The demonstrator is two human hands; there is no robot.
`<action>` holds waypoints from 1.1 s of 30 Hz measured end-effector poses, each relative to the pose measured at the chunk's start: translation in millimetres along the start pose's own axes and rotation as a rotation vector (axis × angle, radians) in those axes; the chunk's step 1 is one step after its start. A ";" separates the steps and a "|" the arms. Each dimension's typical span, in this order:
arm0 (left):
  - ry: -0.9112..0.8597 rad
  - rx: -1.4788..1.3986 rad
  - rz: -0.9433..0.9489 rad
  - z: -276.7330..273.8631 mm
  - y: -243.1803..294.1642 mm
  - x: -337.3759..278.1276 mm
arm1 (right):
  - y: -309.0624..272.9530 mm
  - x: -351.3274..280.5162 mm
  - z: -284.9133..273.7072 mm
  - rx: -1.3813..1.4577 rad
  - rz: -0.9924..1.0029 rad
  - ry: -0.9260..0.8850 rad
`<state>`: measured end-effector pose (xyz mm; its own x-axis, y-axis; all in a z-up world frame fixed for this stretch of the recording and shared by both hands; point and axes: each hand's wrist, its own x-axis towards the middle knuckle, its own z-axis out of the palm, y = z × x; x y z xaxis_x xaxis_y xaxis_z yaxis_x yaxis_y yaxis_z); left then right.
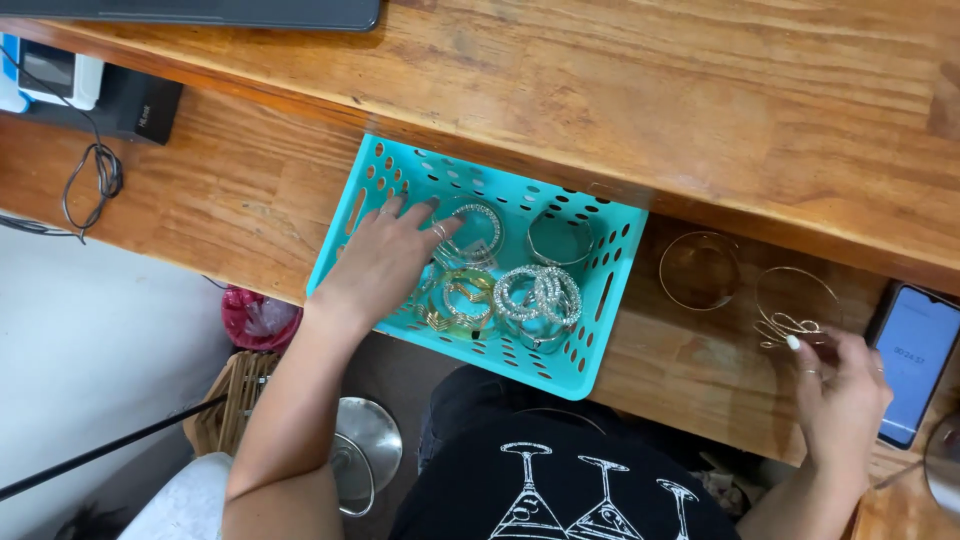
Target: A person is removing tags or stickers from various bracelets and bangles and sorting them into a blue plastic basket on a wooden table.
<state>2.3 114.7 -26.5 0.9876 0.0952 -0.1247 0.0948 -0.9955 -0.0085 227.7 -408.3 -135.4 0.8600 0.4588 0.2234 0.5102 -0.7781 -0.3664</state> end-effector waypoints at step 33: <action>0.732 -0.287 0.308 -94.0 206.1 -23.5 | -219.4 8.4 -72.8 0.475 -0.645 -0.047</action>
<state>10.3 -92.4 68.0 0.7970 -0.1034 0.5950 -0.2611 -0.9474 0.1852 122.6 -265.0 12.6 0.3885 0.7818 0.4877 0.8456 -0.0922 -0.5258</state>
